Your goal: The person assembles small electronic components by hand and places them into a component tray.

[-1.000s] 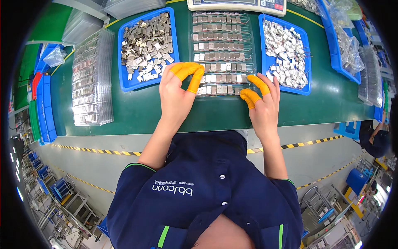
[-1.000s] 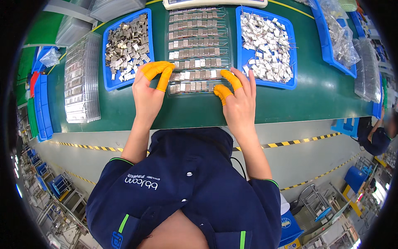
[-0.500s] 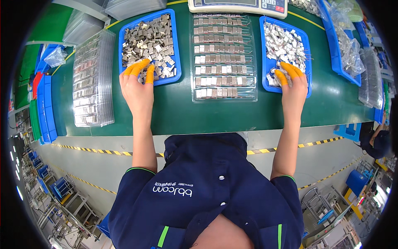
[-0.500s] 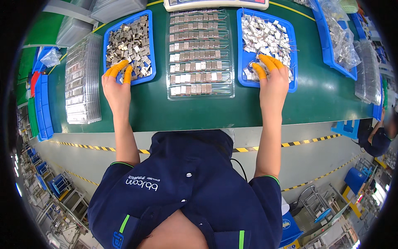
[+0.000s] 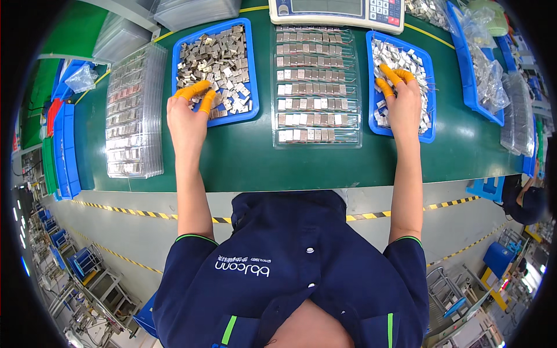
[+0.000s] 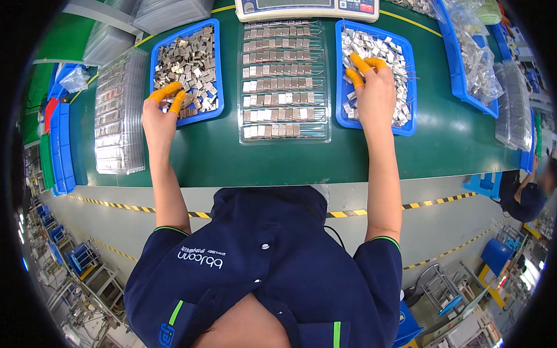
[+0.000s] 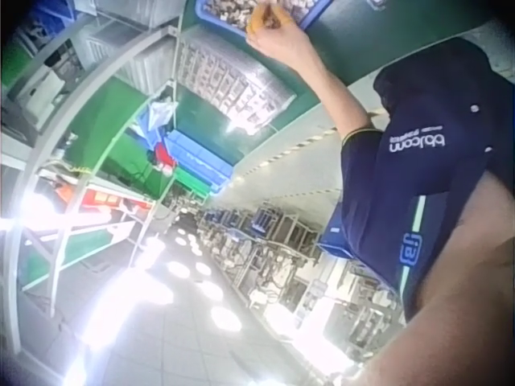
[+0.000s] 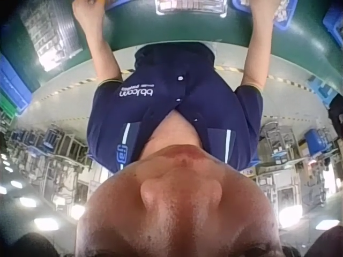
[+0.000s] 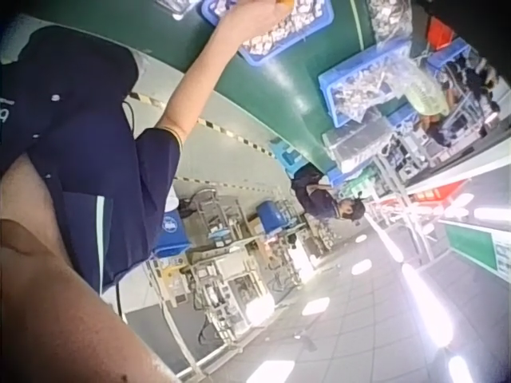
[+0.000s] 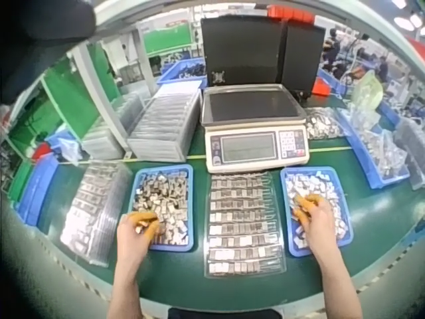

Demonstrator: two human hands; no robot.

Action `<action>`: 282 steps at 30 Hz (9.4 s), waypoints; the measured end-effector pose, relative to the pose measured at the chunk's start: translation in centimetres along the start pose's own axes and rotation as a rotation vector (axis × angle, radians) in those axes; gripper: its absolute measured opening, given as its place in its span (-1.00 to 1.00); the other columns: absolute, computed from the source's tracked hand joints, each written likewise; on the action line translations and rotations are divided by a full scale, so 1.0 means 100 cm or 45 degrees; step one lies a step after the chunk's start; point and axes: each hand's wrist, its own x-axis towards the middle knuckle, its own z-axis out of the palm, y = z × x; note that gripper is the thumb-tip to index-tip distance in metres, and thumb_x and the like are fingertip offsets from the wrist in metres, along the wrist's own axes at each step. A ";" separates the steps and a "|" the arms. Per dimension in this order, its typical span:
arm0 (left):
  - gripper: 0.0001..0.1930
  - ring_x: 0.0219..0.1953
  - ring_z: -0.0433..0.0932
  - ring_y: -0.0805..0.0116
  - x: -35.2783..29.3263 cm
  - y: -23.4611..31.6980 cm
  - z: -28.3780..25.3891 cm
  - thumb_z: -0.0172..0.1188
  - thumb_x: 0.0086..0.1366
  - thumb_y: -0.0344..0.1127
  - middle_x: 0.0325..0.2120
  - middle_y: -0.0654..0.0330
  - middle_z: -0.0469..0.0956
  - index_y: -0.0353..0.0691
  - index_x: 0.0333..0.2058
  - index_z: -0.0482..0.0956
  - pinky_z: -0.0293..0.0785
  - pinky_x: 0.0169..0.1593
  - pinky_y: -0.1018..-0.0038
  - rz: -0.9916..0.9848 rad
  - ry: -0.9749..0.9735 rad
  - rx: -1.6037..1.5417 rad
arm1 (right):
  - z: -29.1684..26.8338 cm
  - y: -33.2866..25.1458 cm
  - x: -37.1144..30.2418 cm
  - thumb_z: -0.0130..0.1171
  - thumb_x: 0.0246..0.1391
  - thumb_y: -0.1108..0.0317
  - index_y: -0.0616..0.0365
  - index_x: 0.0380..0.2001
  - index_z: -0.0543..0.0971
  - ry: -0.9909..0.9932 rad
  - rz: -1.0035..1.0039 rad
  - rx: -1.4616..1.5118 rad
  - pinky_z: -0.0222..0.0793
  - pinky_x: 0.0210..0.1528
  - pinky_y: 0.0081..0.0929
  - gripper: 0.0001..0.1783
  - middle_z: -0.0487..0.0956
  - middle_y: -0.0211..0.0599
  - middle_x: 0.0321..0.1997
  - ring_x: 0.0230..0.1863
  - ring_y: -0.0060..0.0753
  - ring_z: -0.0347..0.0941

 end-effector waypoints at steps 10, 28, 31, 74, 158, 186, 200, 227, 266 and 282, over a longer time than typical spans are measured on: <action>-0.75 -0.38 0.57 0.35 0.014 -0.014 -0.006 0.27 0.07 -0.34 -0.41 0.11 0.59 -0.16 -0.23 0.61 0.45 -0.28 0.48 -0.135 -0.077 -0.319 | -0.031 0.014 -0.008 0.31 -0.22 0.46 0.13 -0.38 0.65 -0.002 0.321 0.316 0.40 -0.38 -0.54 -0.79 0.58 -0.24 -0.41 -0.46 -0.38 0.51; -0.77 -0.32 0.48 0.12 0.022 0.014 0.017 0.26 -0.01 -0.37 -0.40 0.05 0.51 -0.30 -0.33 0.56 0.40 -0.21 0.29 0.237 -0.306 0.127 | -0.039 0.015 -0.017 0.26 -0.11 0.58 0.36 -0.30 0.52 0.272 0.503 1.074 0.40 -0.15 -0.62 -0.77 0.57 -0.18 -0.28 -0.26 -0.50 0.48; -0.76 -0.40 0.50 0.16 0.018 0.020 0.014 0.26 -0.03 -0.48 -0.42 0.04 0.51 -0.38 -0.32 0.53 0.43 -0.27 0.32 0.389 -0.221 0.186 | -0.038 0.018 -0.019 0.17 -0.02 0.60 0.33 -0.17 0.46 0.311 0.541 1.418 0.39 -0.15 -0.61 -0.72 0.55 -0.12 -0.25 -0.26 -0.44 0.48; -0.78 -0.30 0.59 0.36 -0.049 0.093 0.033 0.18 0.09 -0.59 -0.33 0.08 0.58 -0.46 -0.24 0.51 0.53 -0.20 0.56 -0.290 -0.927 -1.405 | -0.047 -0.094 -0.052 0.26 -0.14 0.53 0.17 -0.34 0.62 -0.244 0.328 1.532 0.42 -0.14 -0.59 -0.80 0.57 -0.31 -0.21 -0.20 -0.46 0.50; -0.86 -0.29 0.50 0.47 -0.083 0.098 0.028 0.25 0.06 -0.53 -0.39 0.21 0.56 -0.41 -0.36 0.56 0.40 -0.11 0.54 -0.180 -0.965 -1.283 | -0.047 -0.072 -0.106 0.30 -0.28 0.48 0.11 -0.34 0.58 0.061 -0.165 0.733 0.10 0.16 -0.11 -0.71 0.52 -0.32 -0.23 -0.11 -0.21 0.39; -0.80 -0.32 0.54 0.51 -0.073 0.082 0.022 0.15 0.15 -0.52 -0.30 0.17 0.59 -0.35 -0.21 0.56 0.41 -0.15 0.59 -0.034 -0.426 -1.174 | -0.034 -0.058 -0.085 0.28 -0.22 0.40 0.08 -0.49 0.60 -0.221 -0.173 0.288 -0.47 0.31 0.04 -0.87 0.40 -0.37 0.07 0.27 -0.19 0.06; -0.74 -0.27 0.48 0.17 -0.008 0.004 -0.004 0.33 -0.05 -0.38 -0.35 0.09 0.56 -0.19 -0.31 0.62 0.39 -0.13 0.40 0.085 0.010 -0.048 | -0.028 -0.006 -0.036 0.30 -0.21 0.45 0.16 -0.25 0.59 -0.032 -0.036 0.202 0.30 -0.11 -0.35 -0.67 0.52 -0.20 -0.25 -0.22 -0.16 0.38; -0.84 -0.37 0.52 0.06 0.039 0.002 0.018 0.10 0.15 -0.35 -0.45 -0.01 0.47 -0.36 -0.40 0.47 0.45 -0.31 0.26 0.754 -0.242 0.436 | -0.025 0.027 -0.013 0.16 -0.02 0.47 0.30 -0.30 0.59 0.000 0.508 0.800 0.37 -0.26 -0.49 -0.81 0.58 -0.18 -0.26 -0.33 -0.36 0.51; -0.81 -0.26 0.57 0.36 -0.067 0.089 0.029 0.14 0.17 -0.51 -0.33 0.11 0.56 -0.44 -0.23 0.54 0.48 -0.13 0.55 -0.198 -1.155 -1.373 | -0.054 -0.075 -0.069 0.30 -0.28 0.54 0.19 -0.48 0.63 -0.469 0.149 1.166 0.29 -0.05 -0.48 -0.83 0.60 -0.35 -0.32 -0.18 -0.39 0.43; -0.83 -0.44 0.51 0.15 -0.071 0.086 0.015 0.19 0.07 -0.43 -0.40 0.08 0.56 -0.29 -0.32 0.60 0.44 -0.34 0.42 0.443 -1.035 -0.914 | -0.069 -0.072 -0.069 0.31 -0.38 0.54 0.22 -0.52 0.61 -0.705 0.087 1.117 0.30 -0.11 -0.47 -0.80 0.59 -0.32 -0.36 -0.23 -0.31 0.44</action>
